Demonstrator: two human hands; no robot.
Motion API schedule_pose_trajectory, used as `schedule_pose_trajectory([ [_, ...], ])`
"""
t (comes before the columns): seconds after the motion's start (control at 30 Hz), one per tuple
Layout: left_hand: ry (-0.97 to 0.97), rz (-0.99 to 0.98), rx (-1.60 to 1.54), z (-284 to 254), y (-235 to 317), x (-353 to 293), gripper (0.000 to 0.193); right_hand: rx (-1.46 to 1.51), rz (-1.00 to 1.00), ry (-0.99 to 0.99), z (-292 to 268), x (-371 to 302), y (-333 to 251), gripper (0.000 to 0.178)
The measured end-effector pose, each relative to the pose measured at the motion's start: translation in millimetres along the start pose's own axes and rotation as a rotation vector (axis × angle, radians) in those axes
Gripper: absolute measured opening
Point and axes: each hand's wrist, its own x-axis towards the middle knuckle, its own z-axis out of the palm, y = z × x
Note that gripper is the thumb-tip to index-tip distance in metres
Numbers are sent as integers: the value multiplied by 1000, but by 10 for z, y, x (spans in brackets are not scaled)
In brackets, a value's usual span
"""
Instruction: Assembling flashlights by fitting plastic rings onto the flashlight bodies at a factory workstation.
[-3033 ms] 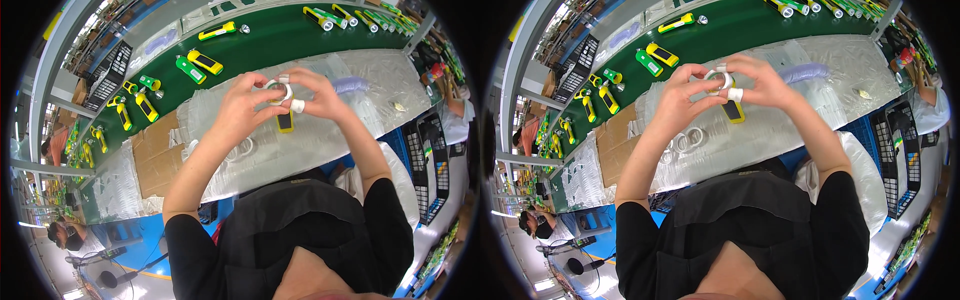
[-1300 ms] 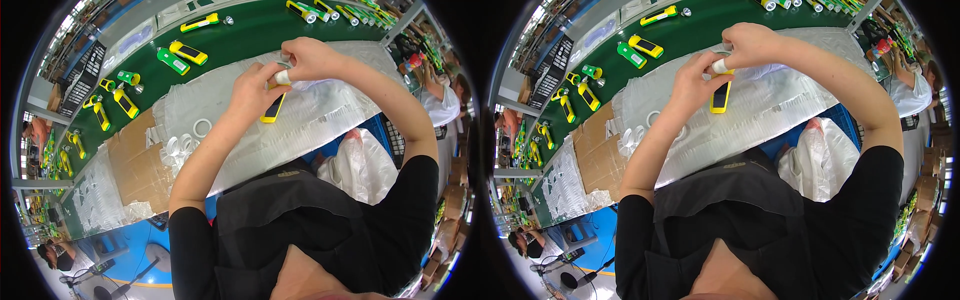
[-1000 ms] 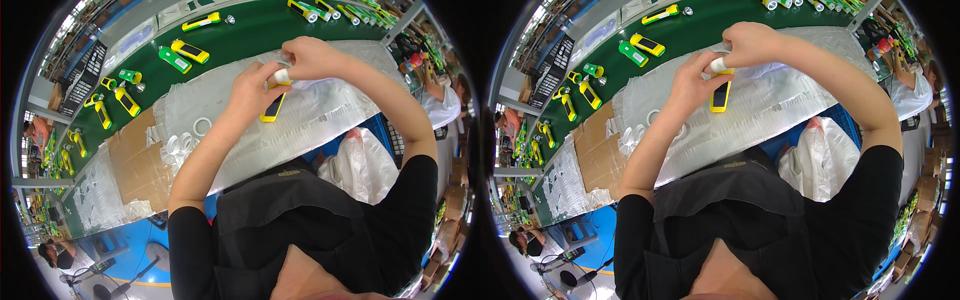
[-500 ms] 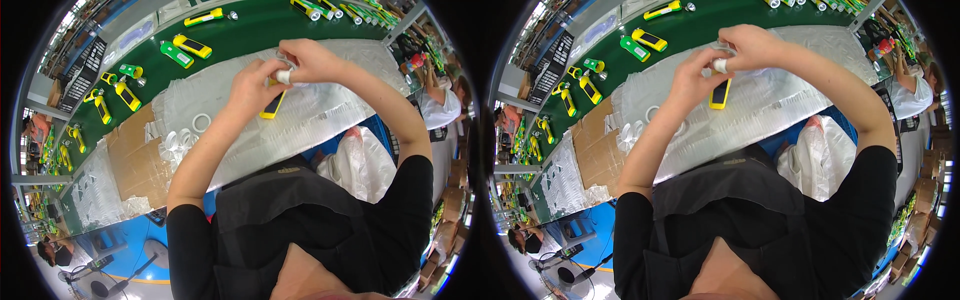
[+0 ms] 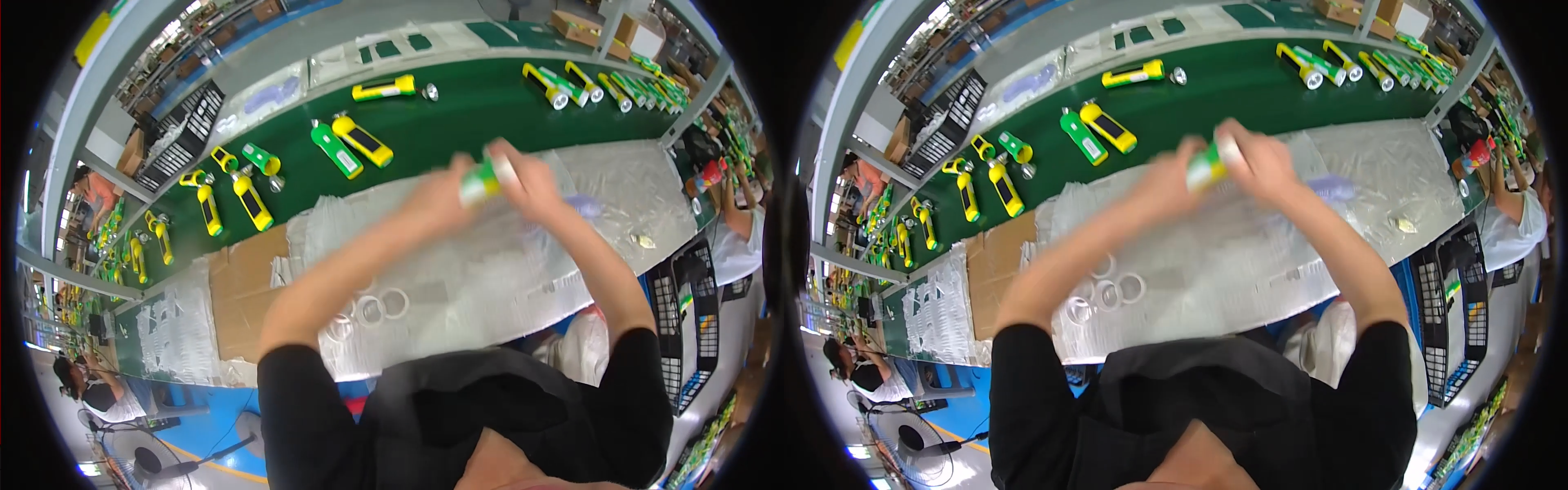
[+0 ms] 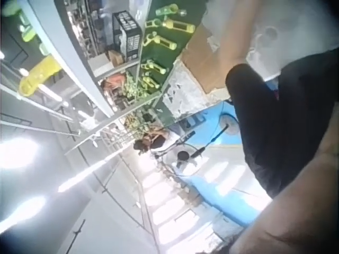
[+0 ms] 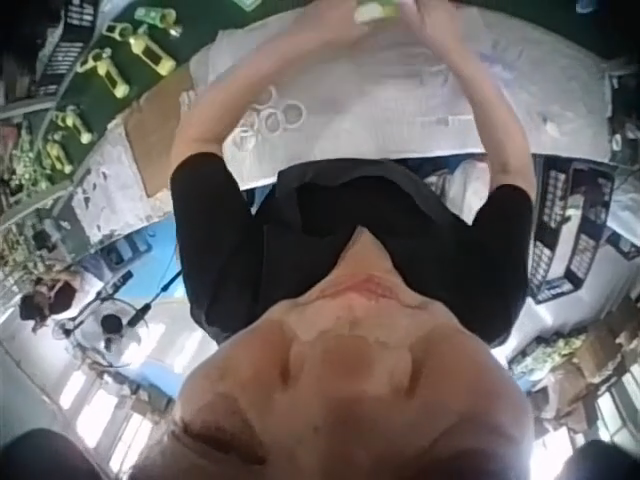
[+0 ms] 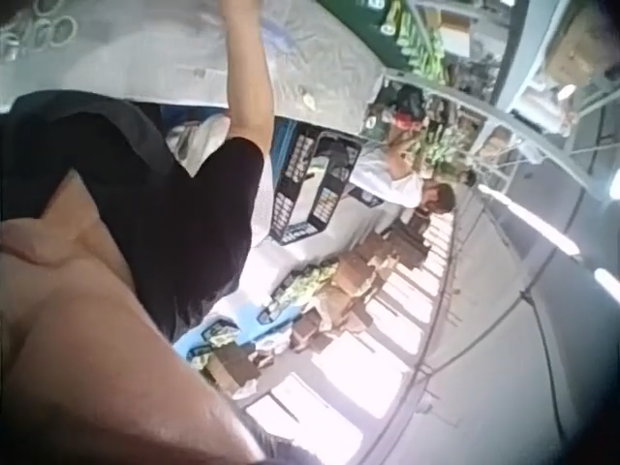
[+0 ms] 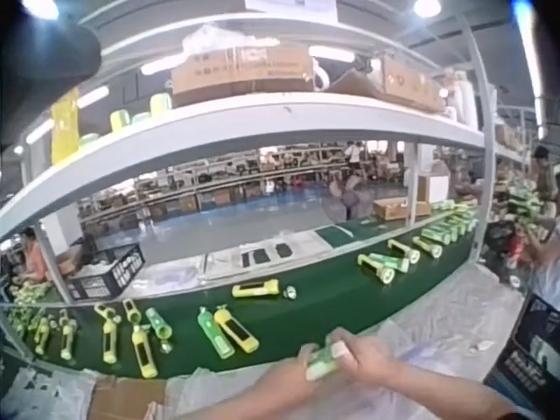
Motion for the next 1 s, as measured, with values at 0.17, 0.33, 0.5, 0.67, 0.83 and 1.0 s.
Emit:
schedule_pose_trajectory([
  [0.17, -30, -66, 280, -29, -710, 753, 65, -18, 266, 46, 499, 519, 610, 31],
  [0.33, 294, 5, 379, -619, -1785, 1529, 83, 9, 501, 406, 478, 978, 1598, 35],
  [0.5, 134, -171, 649, -697, -2627, 2045, 77, -328, 710, 227, 541, 1125, 2366, 43],
  [0.67, 128, -52, 794, -631, -2633, 2092, 64, -721, 137, 392, 467, 1040, 1941, 38],
  [0.83, 400, 183, 435, -532, -1503, 1577, 59, 372, 442, 70, 646, 935, 1052, 49],
  [1.0, 267, 197, 61, -204, -382, 505, 51, 1000, 574, 190, 400, 605, 232, 62],
])
